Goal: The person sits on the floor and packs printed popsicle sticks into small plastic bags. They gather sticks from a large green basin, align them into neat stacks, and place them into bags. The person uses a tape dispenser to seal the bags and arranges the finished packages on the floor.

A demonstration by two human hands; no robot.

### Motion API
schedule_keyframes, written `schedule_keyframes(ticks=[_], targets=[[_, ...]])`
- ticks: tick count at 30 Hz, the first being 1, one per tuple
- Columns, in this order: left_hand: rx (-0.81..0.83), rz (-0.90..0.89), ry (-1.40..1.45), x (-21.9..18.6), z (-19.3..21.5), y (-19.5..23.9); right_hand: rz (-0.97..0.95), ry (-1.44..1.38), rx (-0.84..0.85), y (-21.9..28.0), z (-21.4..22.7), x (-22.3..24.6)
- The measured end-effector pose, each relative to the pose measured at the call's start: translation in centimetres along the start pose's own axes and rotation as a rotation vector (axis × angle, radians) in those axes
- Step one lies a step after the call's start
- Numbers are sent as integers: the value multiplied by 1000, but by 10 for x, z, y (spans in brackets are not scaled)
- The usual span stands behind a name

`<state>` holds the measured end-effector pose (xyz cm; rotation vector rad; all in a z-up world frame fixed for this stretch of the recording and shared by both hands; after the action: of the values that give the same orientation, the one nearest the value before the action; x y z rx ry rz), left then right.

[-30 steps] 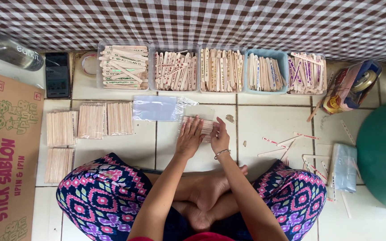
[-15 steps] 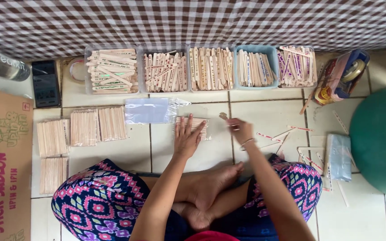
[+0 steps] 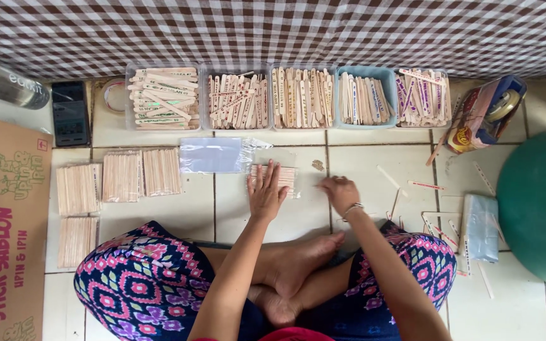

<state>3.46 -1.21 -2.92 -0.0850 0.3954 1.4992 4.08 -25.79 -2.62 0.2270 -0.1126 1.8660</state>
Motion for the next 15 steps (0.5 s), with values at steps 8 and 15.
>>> schedule_keyframes(ticks=[8, 15], targets=[[186, 33, 118, -1, 5, -4, -43, -513, -87, -7, -28, 39], [220, 43, 166, -3, 11, -2, 43, -217, -255, -14, -16, 64]])
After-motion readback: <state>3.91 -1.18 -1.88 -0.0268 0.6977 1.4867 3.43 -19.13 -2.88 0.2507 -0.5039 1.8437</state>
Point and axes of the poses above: each hand's wrist, its own y-axis away from the middle knuckle, its own z-axis out of the back of the hand, x = y × z, the point moved 5 cm from there along -y, towards the middle knuckle, and after that the axes turned 2 degrees about z, right-handed, at the moved point
